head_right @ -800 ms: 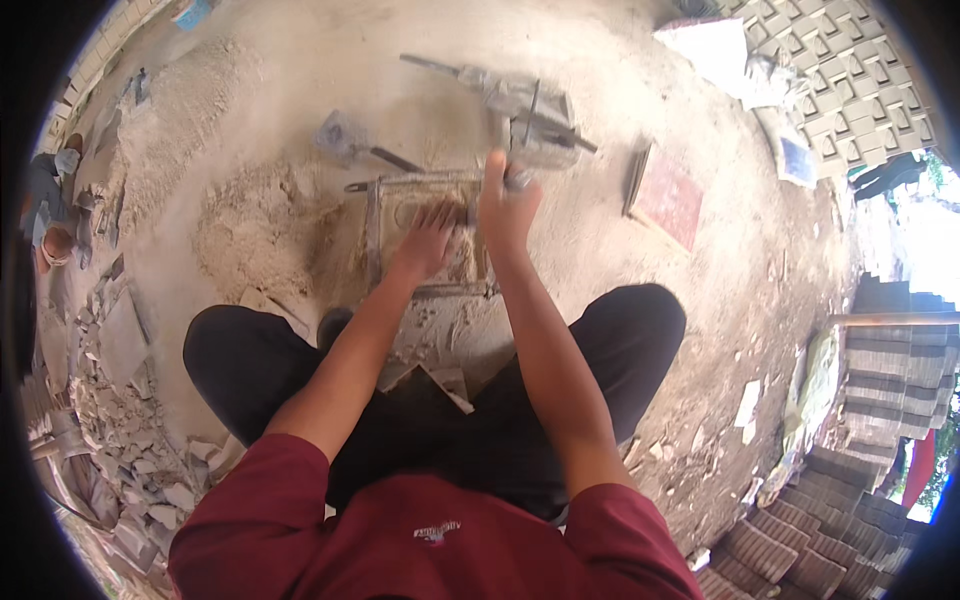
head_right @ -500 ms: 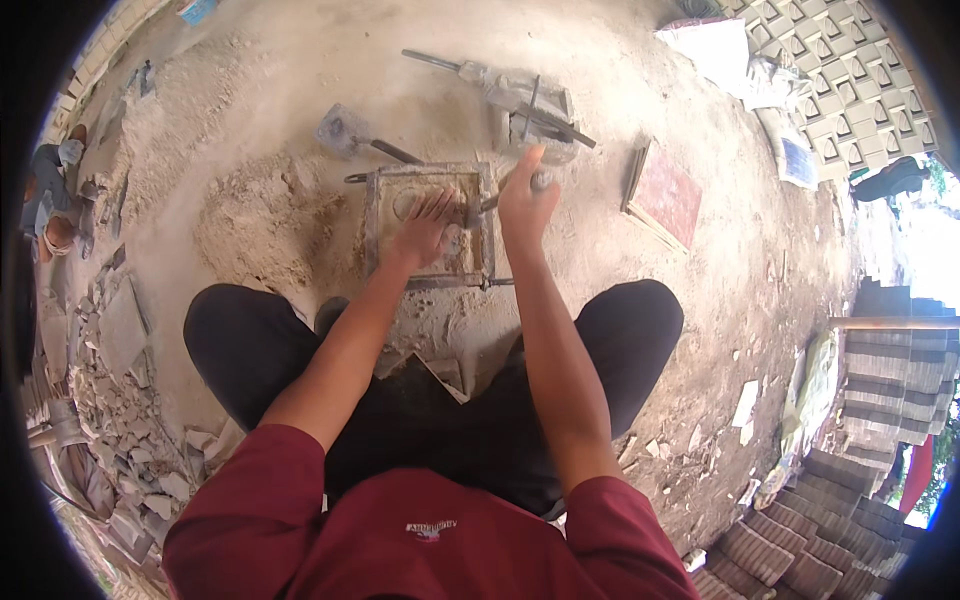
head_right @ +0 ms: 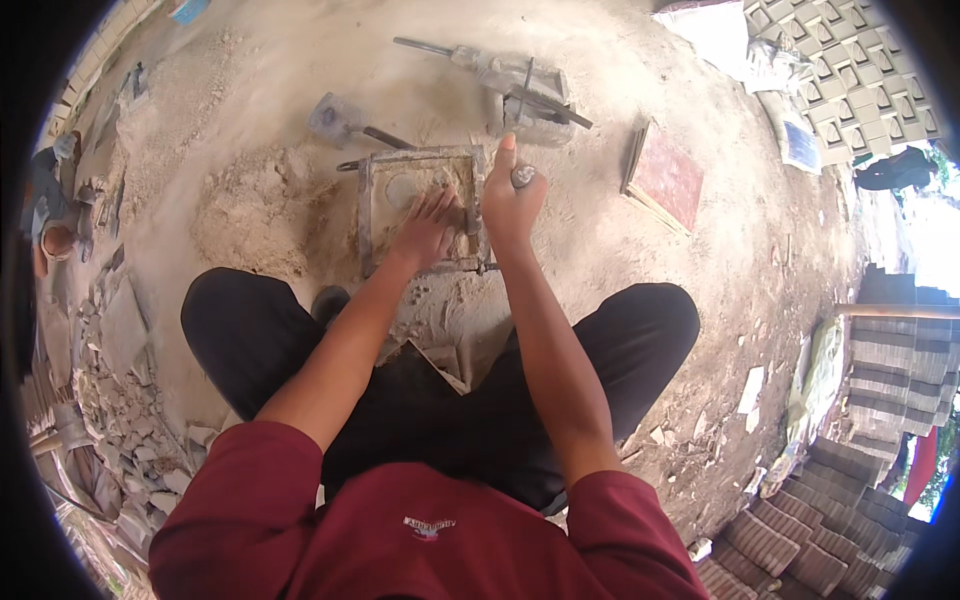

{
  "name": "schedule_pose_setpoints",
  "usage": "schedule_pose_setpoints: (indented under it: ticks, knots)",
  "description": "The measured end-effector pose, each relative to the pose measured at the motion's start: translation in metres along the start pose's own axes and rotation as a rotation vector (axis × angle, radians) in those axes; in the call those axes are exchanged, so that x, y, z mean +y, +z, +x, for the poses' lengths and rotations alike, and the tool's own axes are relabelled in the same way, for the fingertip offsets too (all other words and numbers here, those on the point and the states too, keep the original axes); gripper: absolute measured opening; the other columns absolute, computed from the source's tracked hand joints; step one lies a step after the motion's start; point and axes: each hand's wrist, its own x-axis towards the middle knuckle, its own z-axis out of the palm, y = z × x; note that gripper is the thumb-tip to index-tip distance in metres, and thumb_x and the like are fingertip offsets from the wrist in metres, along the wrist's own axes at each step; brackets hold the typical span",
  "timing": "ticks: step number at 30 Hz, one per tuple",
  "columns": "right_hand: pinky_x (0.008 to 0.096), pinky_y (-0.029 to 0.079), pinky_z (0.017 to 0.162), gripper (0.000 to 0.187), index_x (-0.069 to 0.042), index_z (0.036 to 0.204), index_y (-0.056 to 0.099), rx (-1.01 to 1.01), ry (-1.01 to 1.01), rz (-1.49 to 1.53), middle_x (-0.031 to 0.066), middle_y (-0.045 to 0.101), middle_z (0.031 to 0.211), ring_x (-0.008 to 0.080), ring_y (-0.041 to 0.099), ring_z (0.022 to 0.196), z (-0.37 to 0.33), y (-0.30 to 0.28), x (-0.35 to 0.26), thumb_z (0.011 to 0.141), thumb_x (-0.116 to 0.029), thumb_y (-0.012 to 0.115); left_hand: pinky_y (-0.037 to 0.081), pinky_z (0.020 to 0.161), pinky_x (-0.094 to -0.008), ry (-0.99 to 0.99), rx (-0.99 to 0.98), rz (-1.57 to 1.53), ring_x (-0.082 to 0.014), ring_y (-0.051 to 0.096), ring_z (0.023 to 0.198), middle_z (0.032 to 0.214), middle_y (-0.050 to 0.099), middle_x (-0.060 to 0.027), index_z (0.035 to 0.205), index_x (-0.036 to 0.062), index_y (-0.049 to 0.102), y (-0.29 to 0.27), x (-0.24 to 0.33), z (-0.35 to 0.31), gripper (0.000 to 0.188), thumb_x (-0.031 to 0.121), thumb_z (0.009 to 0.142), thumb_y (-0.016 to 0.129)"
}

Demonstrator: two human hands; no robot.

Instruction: The person prepares a mold by hand, places a square tile into the mold, and then uses a trowel to apply and smooth a textured material over the surface.

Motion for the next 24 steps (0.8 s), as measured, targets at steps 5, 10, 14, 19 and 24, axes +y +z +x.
schedule_pose_setpoints:
  ticks: [5, 10, 14, 19, 24]
  knots:
    - [0.0275, 0.027, 0.041, 0.055, -0.008, 0.051, 0.042, 0.059, 0.012, 0.061, -0.0008, 0.044, 0.047, 0.0073, 0.037, 0.043, -0.010, -0.007, 0.004, 0.101, -0.029, 0.053, 0.007, 0.121, -0.0468, 0.086, 0.004, -0.009, -0.0243, 0.011, 0.149, 0.160, 0.016, -0.0073, 0.152, 0.0081, 0.022, -0.001, 0.003, -0.004, 0.061, 0.032, 0.098, 0.037]
    - [0.0279, 0.025, 0.041, 0.055, -0.009, 0.051, 0.042, 0.102, 0.028, 0.064, -0.0026, 0.041, 0.047, 0.0066, 0.035, 0.043, -0.019, -0.008, -0.013, 0.101, -0.031, 0.054, 0.004, 0.121, -0.0478, 0.056, -0.112, 0.065, -0.0205, 0.006, 0.149, 0.162, 0.010, -0.0040, 0.155, 0.0164, 0.016, -0.005, -0.001, -0.005, 0.066, 0.036, 0.097, 0.041]
    - [0.0296, 0.024, 0.042, 0.055, -0.007, 0.053, 0.042, 0.047, 0.084, 0.038, -0.0055, 0.037, 0.049, 0.0048, 0.033, 0.047, -0.028, -0.004, -0.014, 0.101, -0.033, 0.053, 0.002, 0.121, -0.0502, 0.002, -0.007, 0.109, -0.0219, 0.009, 0.149, 0.162, 0.011, -0.0042, 0.154, 0.0183, 0.019, -0.008, -0.008, -0.004, 0.063, 0.035, 0.097, 0.040]
    - [0.0312, 0.028, 0.045, 0.055, -0.005, 0.057, 0.046, -0.097, -0.010, -0.056, -0.0039, 0.039, 0.050, 0.0061, 0.034, 0.050, -0.029, -0.008, -0.004, 0.100, -0.039, 0.053, 0.002, 0.120, -0.0514, -0.271, 0.132, 0.016, -0.0262, 0.015, 0.148, 0.161, 0.014, -0.0104, 0.153, 0.0133, 0.024, -0.031, -0.023, 0.016, 0.062, 0.033, 0.097, 0.038]
    - [0.0281, 0.031, 0.041, 0.058, -0.010, 0.051, 0.045, -0.534, 0.058, 0.019, -0.0025, 0.044, 0.047, 0.0079, 0.042, 0.043, -0.004, -0.020, -0.007, 0.100, -0.038, 0.054, 0.005, 0.119, -0.0521, -0.494, 0.259, 0.022, -0.0273, 0.013, 0.148, 0.160, 0.015, -0.0137, 0.152, 0.0048, 0.023, -0.033, -0.061, 0.018, 0.062, 0.033, 0.099, 0.035]
